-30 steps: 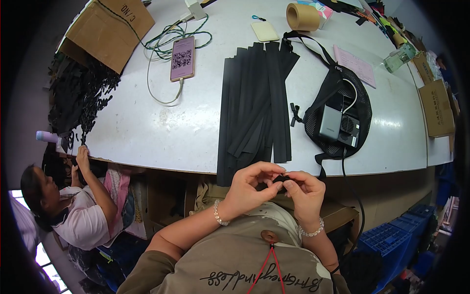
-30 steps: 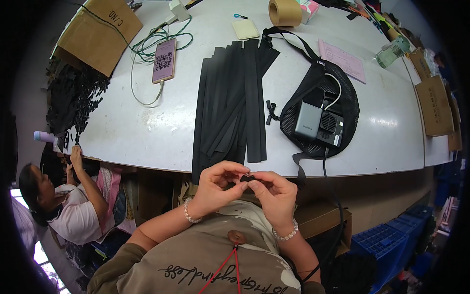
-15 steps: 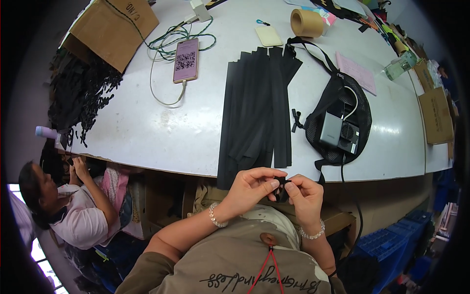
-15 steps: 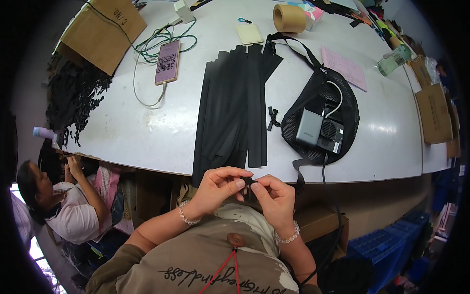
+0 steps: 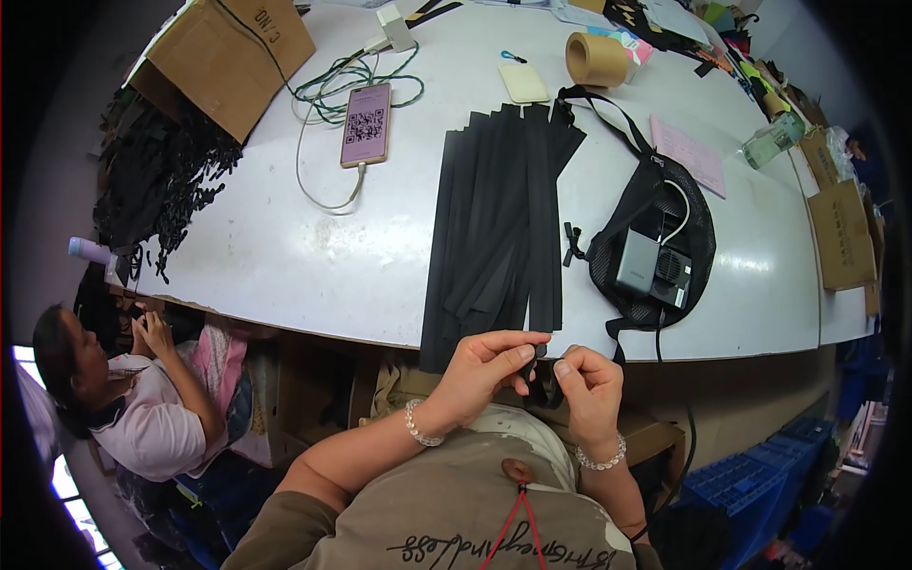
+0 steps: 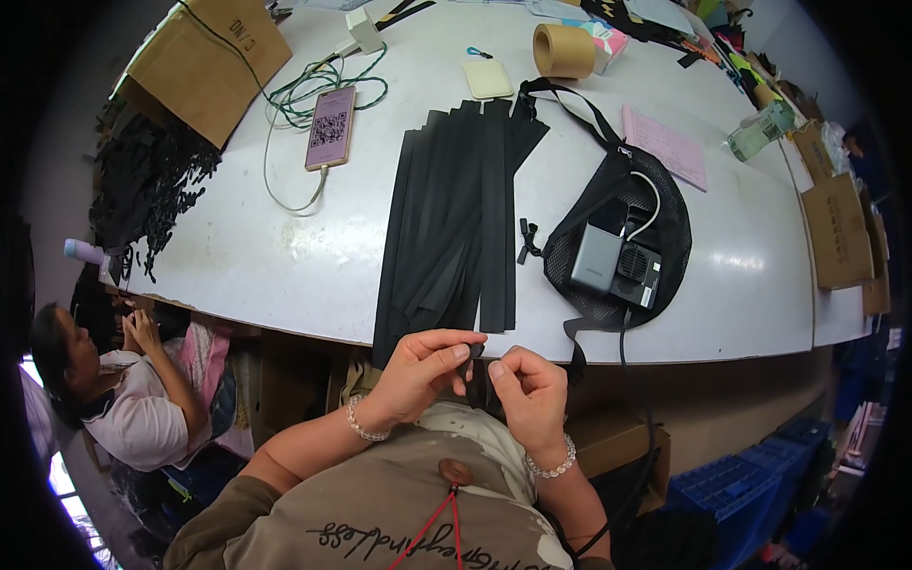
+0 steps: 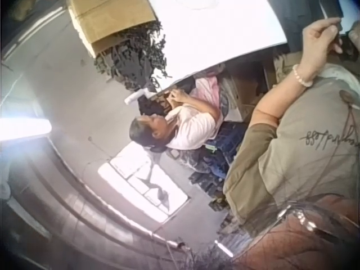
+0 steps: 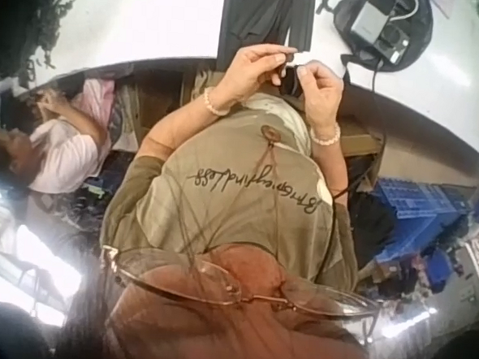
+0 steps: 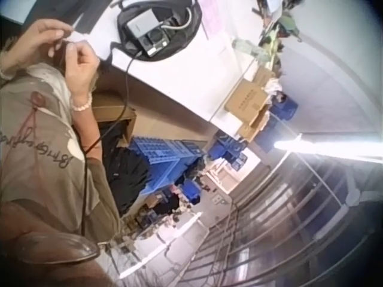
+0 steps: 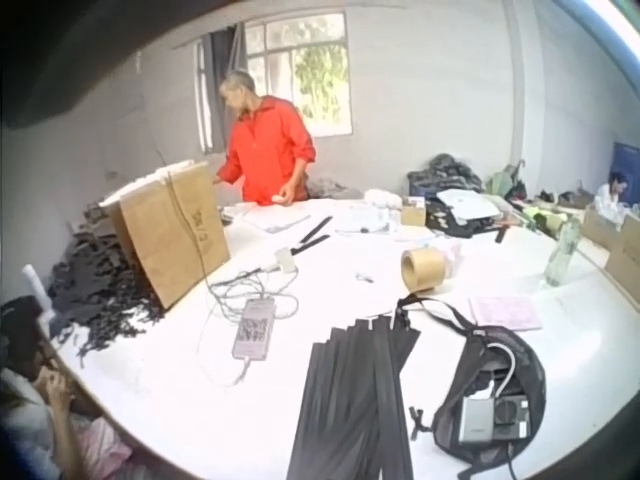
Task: Manually sorting and assembling small black components on a work table.
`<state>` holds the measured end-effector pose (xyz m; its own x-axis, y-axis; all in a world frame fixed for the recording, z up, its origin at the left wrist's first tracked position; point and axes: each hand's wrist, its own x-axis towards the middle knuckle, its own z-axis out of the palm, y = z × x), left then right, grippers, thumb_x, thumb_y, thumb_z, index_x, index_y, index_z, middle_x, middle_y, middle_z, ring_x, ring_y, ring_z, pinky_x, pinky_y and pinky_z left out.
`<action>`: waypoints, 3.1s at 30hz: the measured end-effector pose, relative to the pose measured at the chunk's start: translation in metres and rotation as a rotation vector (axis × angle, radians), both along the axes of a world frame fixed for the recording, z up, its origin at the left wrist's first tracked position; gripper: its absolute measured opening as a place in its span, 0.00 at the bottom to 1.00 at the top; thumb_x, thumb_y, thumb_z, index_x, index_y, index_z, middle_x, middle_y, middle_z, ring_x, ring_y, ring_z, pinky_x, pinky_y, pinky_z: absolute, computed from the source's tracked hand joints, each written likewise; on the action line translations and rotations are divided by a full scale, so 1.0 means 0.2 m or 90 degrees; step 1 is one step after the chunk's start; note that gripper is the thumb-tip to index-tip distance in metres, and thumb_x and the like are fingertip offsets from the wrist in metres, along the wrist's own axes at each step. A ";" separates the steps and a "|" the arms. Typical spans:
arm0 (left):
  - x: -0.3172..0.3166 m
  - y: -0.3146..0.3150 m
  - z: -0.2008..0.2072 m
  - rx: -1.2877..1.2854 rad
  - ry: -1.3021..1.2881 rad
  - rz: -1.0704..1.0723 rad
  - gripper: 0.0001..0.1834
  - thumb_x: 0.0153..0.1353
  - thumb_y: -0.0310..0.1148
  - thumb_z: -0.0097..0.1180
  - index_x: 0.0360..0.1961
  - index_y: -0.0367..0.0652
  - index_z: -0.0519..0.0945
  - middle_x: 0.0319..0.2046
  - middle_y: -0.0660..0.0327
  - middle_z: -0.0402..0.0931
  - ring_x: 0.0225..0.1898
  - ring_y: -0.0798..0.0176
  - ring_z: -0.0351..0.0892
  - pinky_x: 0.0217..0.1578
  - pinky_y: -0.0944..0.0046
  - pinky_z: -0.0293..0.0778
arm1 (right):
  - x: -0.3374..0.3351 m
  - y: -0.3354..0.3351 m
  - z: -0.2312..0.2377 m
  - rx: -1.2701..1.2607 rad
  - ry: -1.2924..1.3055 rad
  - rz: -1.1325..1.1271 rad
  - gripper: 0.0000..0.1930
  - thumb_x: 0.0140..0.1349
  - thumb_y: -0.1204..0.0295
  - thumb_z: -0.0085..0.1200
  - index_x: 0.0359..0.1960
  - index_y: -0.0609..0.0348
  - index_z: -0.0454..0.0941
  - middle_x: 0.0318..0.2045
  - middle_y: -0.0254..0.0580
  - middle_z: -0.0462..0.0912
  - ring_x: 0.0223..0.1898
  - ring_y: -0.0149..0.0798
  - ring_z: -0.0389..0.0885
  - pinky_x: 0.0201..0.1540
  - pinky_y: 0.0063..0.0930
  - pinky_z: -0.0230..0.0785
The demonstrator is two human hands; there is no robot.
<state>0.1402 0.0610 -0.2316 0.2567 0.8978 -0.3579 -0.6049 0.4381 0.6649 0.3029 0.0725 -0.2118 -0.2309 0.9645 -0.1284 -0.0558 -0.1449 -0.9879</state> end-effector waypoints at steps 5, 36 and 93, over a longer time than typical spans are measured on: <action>0.00 -0.01 0.00 0.002 0.013 -0.017 0.12 0.62 0.28 0.50 0.46 0.38 0.78 0.26 0.66 0.74 0.24 0.76 0.72 0.25 0.77 0.72 | 0.00 0.02 -0.01 -0.006 -0.004 0.015 0.09 0.58 0.81 0.49 0.19 0.64 0.69 0.17 0.23 0.67 0.19 0.15 0.58 0.20 0.13 0.49; -0.02 -0.01 0.02 0.053 0.139 -0.038 0.10 0.60 0.27 0.52 0.40 0.35 0.80 0.24 0.65 0.75 0.22 0.78 0.72 0.22 0.79 0.72 | 0.01 0.03 -0.02 -0.026 -0.038 0.055 0.09 0.57 0.80 0.51 0.19 0.62 0.70 0.16 0.22 0.68 0.18 0.13 0.58 0.18 0.11 0.47; -0.02 -0.02 0.03 0.104 0.114 -0.037 0.13 0.58 0.22 0.53 0.46 0.33 0.76 0.29 0.64 0.75 0.28 0.76 0.74 0.31 0.77 0.74 | 0.02 -0.04 -0.04 -0.001 0.007 0.021 0.05 0.61 0.78 0.48 0.30 0.68 0.73 0.23 0.28 0.70 0.21 0.17 0.61 0.21 0.11 0.53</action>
